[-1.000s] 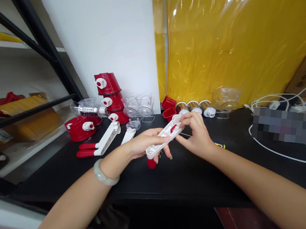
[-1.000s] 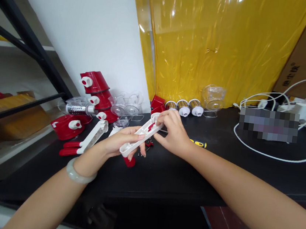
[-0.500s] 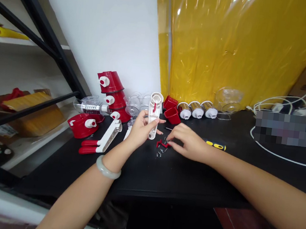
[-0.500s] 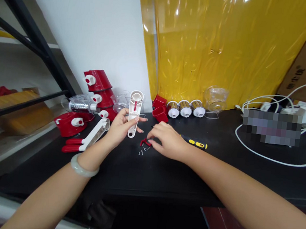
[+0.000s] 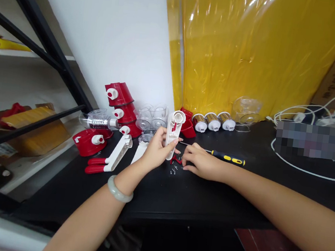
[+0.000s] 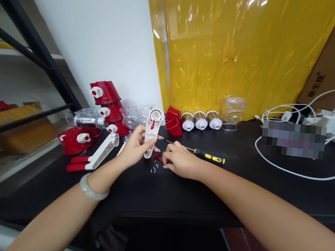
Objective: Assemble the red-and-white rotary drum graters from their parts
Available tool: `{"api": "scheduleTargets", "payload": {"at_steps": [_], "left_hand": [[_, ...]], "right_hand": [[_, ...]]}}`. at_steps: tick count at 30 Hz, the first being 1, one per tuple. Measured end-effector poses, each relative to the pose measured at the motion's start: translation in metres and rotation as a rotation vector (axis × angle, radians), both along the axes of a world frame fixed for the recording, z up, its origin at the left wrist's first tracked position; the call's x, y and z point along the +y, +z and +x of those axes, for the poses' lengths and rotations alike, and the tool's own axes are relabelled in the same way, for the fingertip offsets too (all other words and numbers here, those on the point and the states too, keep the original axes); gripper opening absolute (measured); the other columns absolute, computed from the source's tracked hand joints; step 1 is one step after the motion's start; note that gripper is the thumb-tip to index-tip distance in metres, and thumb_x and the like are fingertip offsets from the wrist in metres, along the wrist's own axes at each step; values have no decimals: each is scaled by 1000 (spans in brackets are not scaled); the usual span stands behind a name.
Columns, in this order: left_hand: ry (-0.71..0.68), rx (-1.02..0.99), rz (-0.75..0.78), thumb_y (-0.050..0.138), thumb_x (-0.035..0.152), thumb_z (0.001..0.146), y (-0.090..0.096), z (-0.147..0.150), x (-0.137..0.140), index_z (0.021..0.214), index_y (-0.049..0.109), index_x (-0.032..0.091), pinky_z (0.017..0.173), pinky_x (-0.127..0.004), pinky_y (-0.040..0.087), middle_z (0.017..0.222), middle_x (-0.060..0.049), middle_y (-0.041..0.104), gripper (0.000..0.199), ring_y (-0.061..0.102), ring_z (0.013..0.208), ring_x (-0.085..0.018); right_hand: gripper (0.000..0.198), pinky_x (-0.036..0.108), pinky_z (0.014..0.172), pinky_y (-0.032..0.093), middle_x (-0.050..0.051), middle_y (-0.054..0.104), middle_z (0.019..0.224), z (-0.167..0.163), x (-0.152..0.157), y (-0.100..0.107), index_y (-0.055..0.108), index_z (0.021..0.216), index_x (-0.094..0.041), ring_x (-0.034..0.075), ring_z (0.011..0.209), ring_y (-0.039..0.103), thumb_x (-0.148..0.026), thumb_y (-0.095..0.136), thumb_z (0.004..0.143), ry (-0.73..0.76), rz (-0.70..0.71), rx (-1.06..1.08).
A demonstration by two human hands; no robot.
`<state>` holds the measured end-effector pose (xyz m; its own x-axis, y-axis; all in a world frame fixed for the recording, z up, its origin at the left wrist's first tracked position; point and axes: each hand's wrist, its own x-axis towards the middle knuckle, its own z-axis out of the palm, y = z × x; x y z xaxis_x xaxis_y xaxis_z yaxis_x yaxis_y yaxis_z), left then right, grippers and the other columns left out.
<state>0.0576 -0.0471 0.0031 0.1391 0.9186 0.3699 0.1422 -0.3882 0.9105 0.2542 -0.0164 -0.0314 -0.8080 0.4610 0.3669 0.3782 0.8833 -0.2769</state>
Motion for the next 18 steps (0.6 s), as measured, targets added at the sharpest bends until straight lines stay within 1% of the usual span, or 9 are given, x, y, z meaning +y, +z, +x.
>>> {"api": "scheduleTargets", "payload": {"at_steps": [2,6,10,12,14,16,18], "left_hand": [[62,18,46,71,41,81,-1,-2,2,96,42,19,57,-26,56,105,-8,69,39,71,61,-13],[222,92,209,66,41,85,1,-10,6,99,43,20,62,-28,57,106,-8,69,34,71,68,-14],[335,138,297,64,41,86,4,-18,8,99,43,21,64,-28,57,106,-8,68,32,70,69,-14],[343,151,302,63,41,86,4,-19,8,99,43,21,64,-28,56,105,-7,68,31,70,69,-14],[330,169,289,63,41,86,2,-18,8,100,44,21,63,-28,56,103,-7,69,31,71,71,-15],[317,188,270,63,42,86,-1,-17,8,101,45,21,64,-28,55,102,-7,69,32,71,74,-17],[312,215,252,63,43,86,-2,-17,8,101,46,21,64,-29,55,103,-7,68,32,71,75,-18]], "right_hand": [[1,43,85,45,8,58,94,0,1,0,67,83,-19,22,87,48,-20,68,83,-7,-14,-4],[4,41,85,45,9,59,94,3,5,1,65,80,-19,22,91,49,-19,66,84,-14,-8,2],[5,37,81,47,8,60,89,6,11,4,62,81,-19,22,90,52,-17,62,86,-44,43,100],[7,34,77,47,6,61,84,7,13,5,59,80,-19,20,85,54,-16,59,87,-68,48,179],[9,30,70,47,4,60,80,7,12,7,57,78,-18,17,76,56,-14,58,86,-80,19,251],[11,26,64,46,2,60,76,7,10,7,56,75,-18,13,67,56,-13,59,84,-74,-12,302],[12,25,60,46,1,60,72,5,9,8,55,72,-18,12,63,57,-13,60,82,-66,-22,340]]}}
